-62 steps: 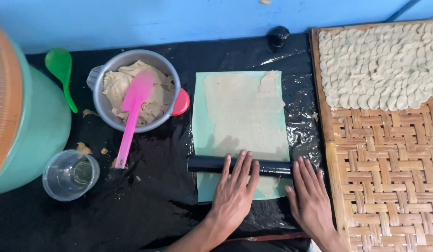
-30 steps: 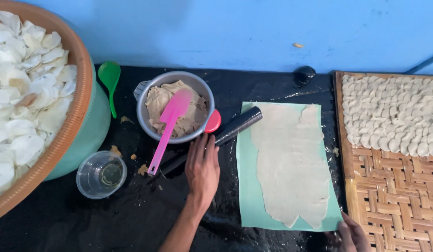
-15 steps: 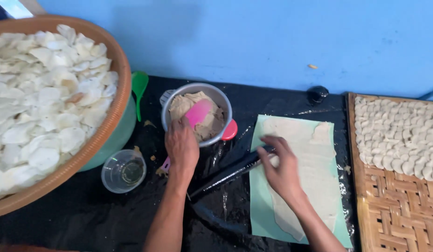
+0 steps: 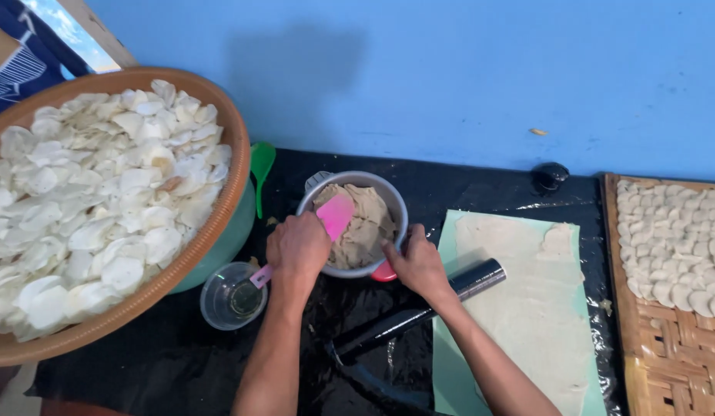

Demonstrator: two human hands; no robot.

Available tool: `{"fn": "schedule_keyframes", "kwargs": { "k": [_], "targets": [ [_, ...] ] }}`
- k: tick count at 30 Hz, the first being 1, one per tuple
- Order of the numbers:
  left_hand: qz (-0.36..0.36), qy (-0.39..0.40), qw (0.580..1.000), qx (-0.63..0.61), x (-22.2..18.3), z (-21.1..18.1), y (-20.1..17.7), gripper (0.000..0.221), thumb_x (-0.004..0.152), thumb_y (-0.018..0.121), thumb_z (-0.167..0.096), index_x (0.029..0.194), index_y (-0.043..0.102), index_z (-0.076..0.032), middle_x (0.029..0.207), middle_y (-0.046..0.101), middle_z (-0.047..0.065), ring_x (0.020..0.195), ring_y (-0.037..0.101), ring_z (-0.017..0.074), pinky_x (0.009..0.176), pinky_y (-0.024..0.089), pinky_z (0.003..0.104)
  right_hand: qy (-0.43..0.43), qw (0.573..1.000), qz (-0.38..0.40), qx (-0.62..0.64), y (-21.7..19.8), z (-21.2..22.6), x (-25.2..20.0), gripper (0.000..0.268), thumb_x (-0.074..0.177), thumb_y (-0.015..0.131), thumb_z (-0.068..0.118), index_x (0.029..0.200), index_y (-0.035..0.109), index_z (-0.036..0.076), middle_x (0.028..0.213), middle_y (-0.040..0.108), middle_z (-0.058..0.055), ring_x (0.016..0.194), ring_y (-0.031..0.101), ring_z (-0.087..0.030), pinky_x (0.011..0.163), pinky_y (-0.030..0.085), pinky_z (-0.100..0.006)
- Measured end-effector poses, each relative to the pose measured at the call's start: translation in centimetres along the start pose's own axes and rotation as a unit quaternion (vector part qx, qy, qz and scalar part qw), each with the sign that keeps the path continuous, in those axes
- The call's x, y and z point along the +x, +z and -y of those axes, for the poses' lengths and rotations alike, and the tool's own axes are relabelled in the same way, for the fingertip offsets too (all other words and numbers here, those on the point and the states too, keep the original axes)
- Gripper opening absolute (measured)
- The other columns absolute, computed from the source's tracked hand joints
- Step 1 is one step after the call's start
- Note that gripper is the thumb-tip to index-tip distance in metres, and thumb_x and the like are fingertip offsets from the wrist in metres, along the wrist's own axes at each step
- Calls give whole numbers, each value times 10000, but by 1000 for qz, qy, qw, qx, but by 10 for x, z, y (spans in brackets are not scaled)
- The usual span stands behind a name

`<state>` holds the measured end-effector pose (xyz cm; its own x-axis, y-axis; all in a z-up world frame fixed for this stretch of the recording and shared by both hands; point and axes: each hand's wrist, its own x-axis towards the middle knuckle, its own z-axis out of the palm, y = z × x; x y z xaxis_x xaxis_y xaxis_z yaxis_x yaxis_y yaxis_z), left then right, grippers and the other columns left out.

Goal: Rolling out food dough into thin sheets and cutting circles using a manual cutter.

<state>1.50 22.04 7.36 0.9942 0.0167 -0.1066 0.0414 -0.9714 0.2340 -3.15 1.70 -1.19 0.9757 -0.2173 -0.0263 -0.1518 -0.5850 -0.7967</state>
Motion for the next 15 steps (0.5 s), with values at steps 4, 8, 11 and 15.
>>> {"fn": "schedule_keyframes", "kwargs": {
  "k": [4, 8, 11, 15],
  "targets": [
    [-13, 7, 1000, -5, -4, -16, 2, 242, 903, 595, -157, 882, 791, -17, 949, 753, 248, 915, 739, 421, 813, 586, 514, -36, 999, -1, 35, 4, -10, -3, 681, 904, 682, 321, 1399, 407, -58, 917, 735, -297, 850, 740, -435, 773, 584, -507],
    [-30, 27, 999, 10, 1, -28, 10, 219, 882, 596, -148, 874, 777, -25, 926, 745, 251, 890, 742, 417, 772, 598, 502, -76, 997, -11, 6, 16, -14, -2, 779, 940, 619, 241, 1518, 241, -120, 802, 708, -321, 735, 721, -471, 683, 587, -528],
    [-25, 28, 999, -6, 4, -36, 17, 218, 879, 593, -133, 863, 777, -17, 933, 745, 238, 882, 747, 404, 763, 596, 502, -66, 997, -8, -26, 17, -11, -3, 815, 928, 615, 221, 1527, 197, -140, 725, 693, -318, 665, 708, -485, 638, 588, -538],
    [-30, 49, 998, -26, 11, -41, 32, 233, 898, 582, -118, 851, 784, -12, 937, 748, 251, 906, 742, 403, 807, 580, 498, -52, 998, 1, -45, 10, -1, -6, 821, 913, 609, 205, 1526, 186, -138, 685, 679, -319, 625, 694, -498, 617, 593, -547]
  ]
}}
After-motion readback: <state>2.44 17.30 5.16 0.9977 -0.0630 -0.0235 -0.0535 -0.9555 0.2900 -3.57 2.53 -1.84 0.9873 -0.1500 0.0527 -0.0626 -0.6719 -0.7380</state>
